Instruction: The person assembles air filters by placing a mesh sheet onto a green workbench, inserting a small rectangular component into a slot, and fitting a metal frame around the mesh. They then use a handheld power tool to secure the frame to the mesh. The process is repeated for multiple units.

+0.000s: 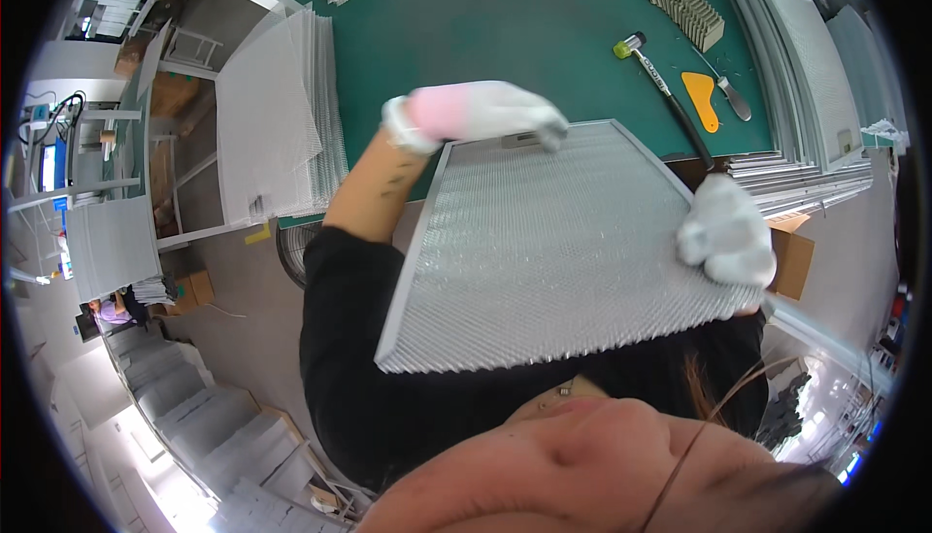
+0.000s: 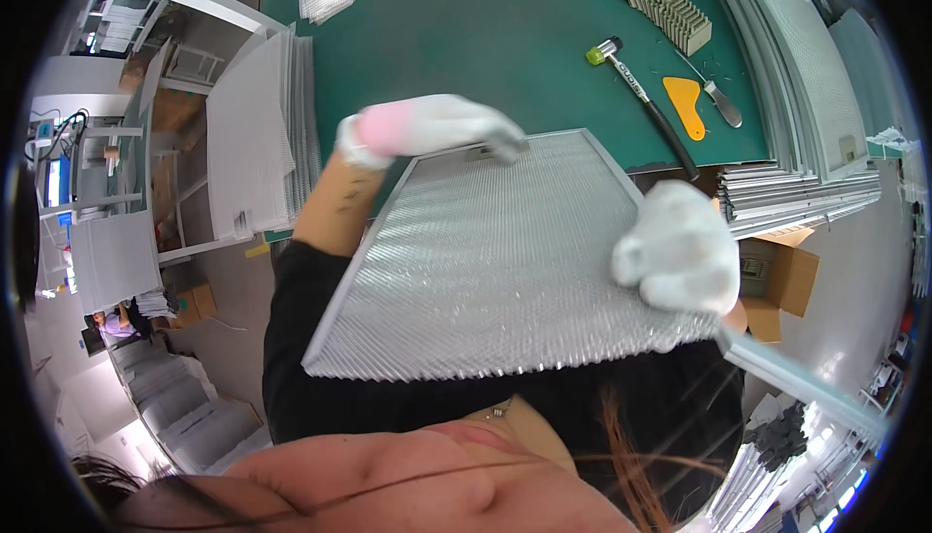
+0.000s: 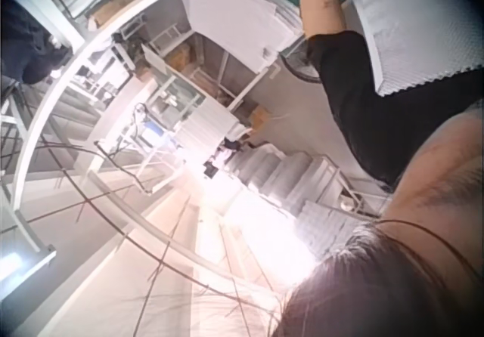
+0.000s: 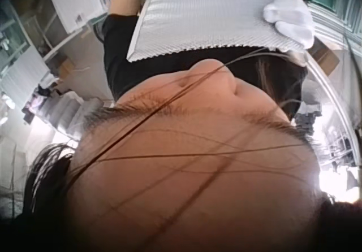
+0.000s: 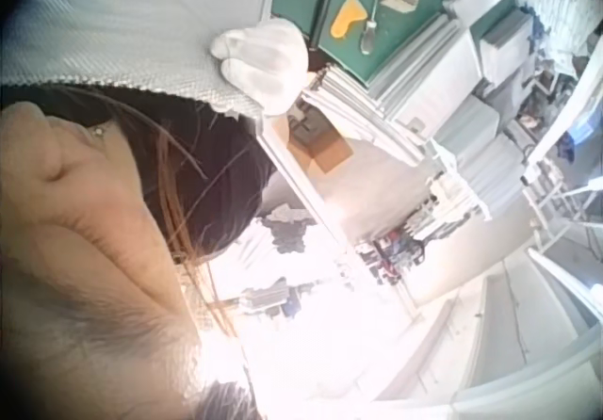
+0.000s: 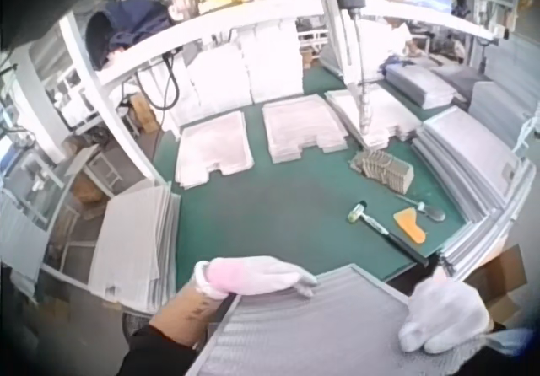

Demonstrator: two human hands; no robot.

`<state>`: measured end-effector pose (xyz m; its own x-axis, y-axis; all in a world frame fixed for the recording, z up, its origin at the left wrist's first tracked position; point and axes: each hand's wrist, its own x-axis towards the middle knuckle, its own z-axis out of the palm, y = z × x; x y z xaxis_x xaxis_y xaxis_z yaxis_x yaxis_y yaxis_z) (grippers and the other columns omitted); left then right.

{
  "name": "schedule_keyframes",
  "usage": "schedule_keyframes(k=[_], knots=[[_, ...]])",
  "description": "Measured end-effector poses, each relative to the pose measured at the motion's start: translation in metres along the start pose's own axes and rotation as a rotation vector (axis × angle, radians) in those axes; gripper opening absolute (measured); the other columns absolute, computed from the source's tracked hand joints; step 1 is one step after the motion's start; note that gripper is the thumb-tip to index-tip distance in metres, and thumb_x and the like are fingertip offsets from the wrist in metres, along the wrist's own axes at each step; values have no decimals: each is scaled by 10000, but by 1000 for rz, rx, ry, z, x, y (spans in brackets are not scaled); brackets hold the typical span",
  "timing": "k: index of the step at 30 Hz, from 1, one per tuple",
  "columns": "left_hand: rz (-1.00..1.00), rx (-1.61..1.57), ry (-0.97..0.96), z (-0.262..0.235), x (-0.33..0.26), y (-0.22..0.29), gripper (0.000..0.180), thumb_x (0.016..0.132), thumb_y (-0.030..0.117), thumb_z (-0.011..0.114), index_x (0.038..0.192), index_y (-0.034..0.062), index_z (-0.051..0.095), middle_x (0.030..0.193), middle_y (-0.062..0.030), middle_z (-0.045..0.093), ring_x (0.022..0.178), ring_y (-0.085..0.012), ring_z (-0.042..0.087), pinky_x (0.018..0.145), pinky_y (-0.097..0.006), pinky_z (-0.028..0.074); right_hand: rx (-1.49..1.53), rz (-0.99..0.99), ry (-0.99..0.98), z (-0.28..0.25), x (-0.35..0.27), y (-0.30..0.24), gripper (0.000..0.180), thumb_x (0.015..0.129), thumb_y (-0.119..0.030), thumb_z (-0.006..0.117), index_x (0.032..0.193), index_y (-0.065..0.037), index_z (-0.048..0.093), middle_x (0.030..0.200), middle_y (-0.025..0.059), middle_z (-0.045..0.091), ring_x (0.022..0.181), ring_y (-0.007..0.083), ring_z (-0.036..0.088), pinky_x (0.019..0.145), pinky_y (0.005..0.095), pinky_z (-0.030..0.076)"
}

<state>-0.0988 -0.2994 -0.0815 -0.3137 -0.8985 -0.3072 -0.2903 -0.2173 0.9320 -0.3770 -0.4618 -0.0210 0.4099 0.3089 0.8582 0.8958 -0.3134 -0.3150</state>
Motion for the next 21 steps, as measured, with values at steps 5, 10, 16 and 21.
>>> schedule_keyframes(k=[5,10,16,21], knots=[[1112,-13,492,36,-94,44,480,952,474,648,1068,9,625,855,-184,680,774,-308,665,744,-466,546,-239,436,289,-7,33,15,414,1017,-243,566,664,-28,551,679,105,620,622,253,618,586,353,478],[1133,448,1261,64,-89,67,288,1018,208,578,795,87,441,594,-61,495,531,-174,465,543,-352,414,-50,383,474,2,41,30,279,981,-231,657,820,-40,535,744,111,618,647,236,587,587,357,461],[1259,414,494,63,-92,70,176,960,84,561,792,58,517,673,-63,609,478,-154,519,505,-293,415,13,292,380,8,16,8,509,863,-210,631,565,-185,218,469,-63,300,358,99,342,394,289,225],[732,371,190,75,-90,25,243,857,124,644,1086,62,695,1145,-107,687,994,-308,664,937,-442,529,200,15,158,9,-38,-10,316,950,-269,601,930,41,543,938,291,683,698,324,648,508,441,467]])
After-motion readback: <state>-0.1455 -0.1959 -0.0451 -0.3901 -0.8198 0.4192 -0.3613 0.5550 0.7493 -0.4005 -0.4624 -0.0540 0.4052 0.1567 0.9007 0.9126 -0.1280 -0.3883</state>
